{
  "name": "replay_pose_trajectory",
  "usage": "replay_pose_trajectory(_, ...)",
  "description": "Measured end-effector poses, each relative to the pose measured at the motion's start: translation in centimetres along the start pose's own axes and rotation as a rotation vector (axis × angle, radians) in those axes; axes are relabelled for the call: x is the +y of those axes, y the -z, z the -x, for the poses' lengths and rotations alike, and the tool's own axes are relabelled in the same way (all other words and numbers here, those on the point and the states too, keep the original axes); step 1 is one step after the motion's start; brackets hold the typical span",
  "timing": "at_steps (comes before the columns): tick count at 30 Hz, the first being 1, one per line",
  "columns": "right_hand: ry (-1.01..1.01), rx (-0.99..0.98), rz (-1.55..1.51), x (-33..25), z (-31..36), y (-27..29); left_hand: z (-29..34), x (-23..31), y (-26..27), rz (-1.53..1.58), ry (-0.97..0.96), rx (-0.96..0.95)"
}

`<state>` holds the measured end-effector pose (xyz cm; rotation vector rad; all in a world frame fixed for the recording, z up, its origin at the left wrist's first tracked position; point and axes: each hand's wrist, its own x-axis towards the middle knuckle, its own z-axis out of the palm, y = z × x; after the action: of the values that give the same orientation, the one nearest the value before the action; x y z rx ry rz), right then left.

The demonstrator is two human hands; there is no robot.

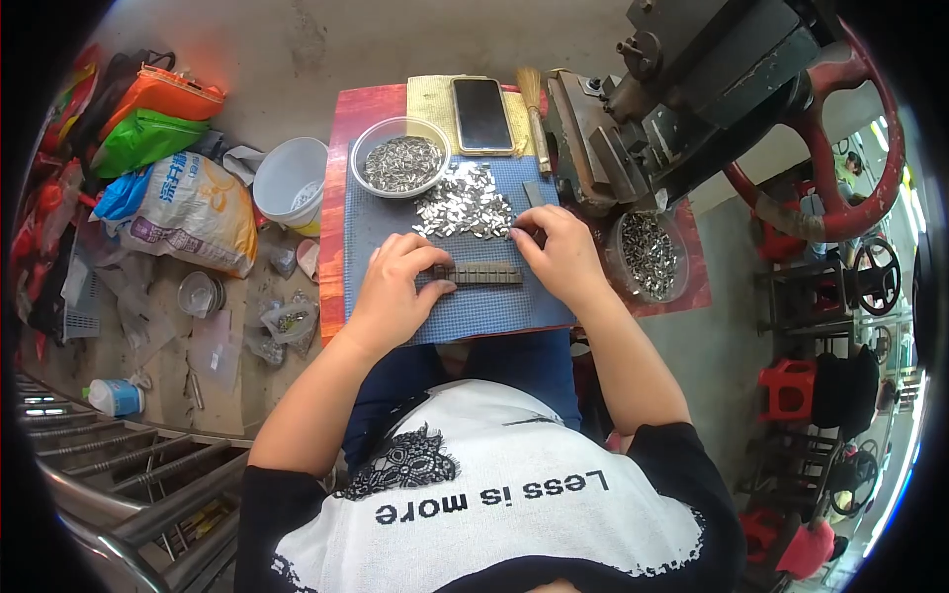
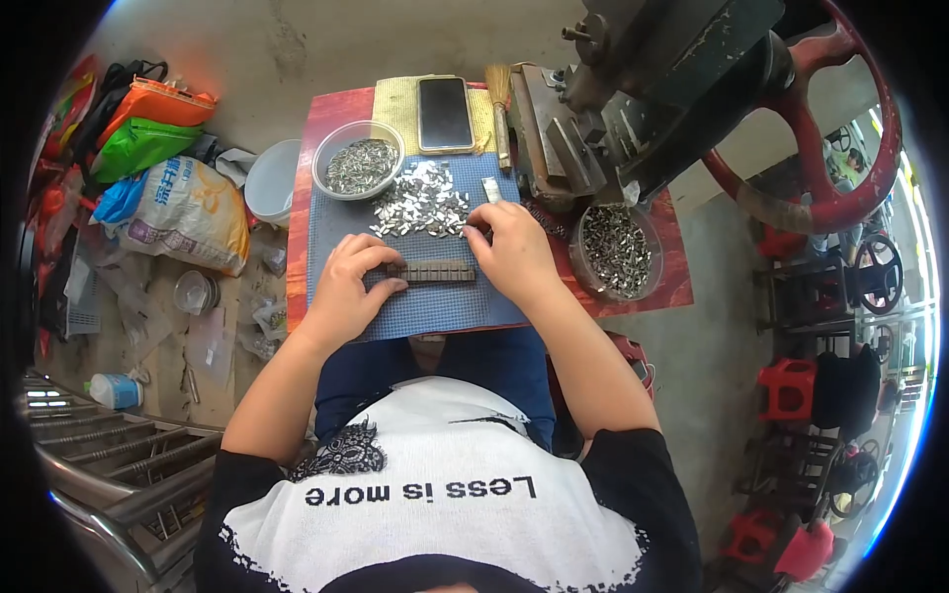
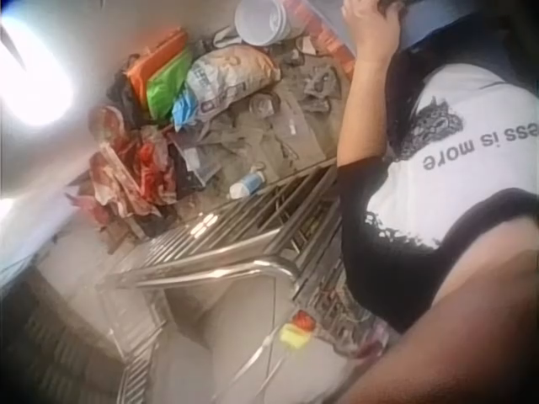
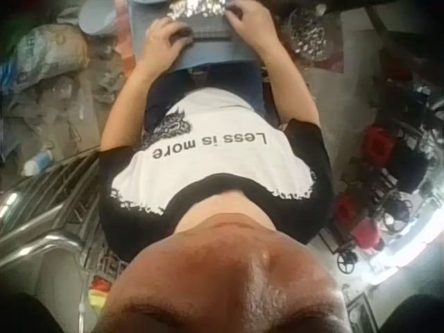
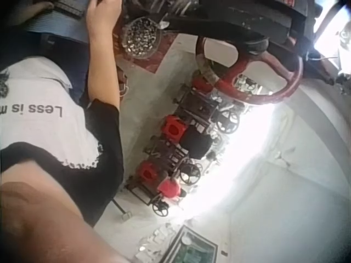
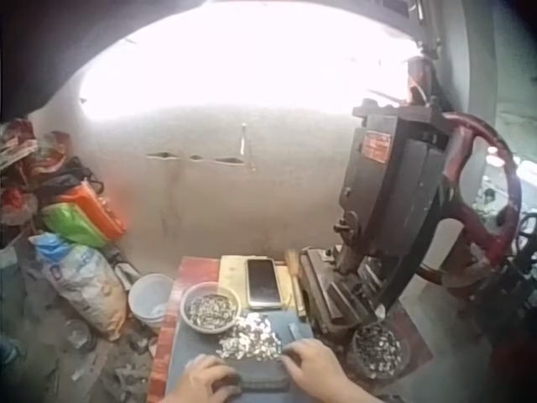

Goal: Assembling small metal studs onto a strap using a manual press machine.

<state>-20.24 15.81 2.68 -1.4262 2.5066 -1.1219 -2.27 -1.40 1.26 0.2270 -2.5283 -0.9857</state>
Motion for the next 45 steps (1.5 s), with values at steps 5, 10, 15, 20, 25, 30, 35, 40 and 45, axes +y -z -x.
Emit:
replay_pose_trajectory(5, -0.05, 0.033, 0.013, 0.3, -0.2, -0.3, -2.6, 0.7, -0.3, 0.049, -0.034, 0.073)
replay_pose_trajectory(10, -0.042, 0.04, 0.082, 0.4, 0.0, -0.8, -5.6, 0.8, -3.1, -0.065, -0.093, 0.078)
replay_pose_trajectory(15, -0.002, 0.055, 0.133, 0.7, 0.1, -1.3, -6.1, 1.0, -4.4, -0.244, -0.108, 0.11)
replay_pose_trajectory(20, 0.071, 0.01, 0.067, 0.9, 0.1, -1.2, -5.8, 0.9, -3.7, -0.159, -0.079, 0.128)
replay_pose_trajectory(25, 0.159, -0.24, -0.112, -0.9, 1.1, 1.6, -4.0, 0.9, 0.0, 0.103, 0.146, 0.074)
replay_pose_trajectory(30, 0.255, -0.259, -0.007, -1.0, 1.8, 1.7, -2.6, 0.3, 1.6, 0.251, 0.311, -0.019)
replay_pose_trajectory(35, 0.31, -0.211, 0.11, -1.4, 2.0, 1.9, -1.6, 0.2, 1.6, 0.225, 0.26, -0.129)
replay_pose_trajectory(40, 0.059, -0.251, -0.118, -0.7, 1.4, 1.9, -0.9, -0.3, 1.7, 0.088, 0.077, -0.127)
replay_pose_trajectory(45, -0.034, -0.027, 0.095, -0.3, -0.4, -0.8, -0.8, -0.7, 1.9, 0.037, 0.046, -0.115)
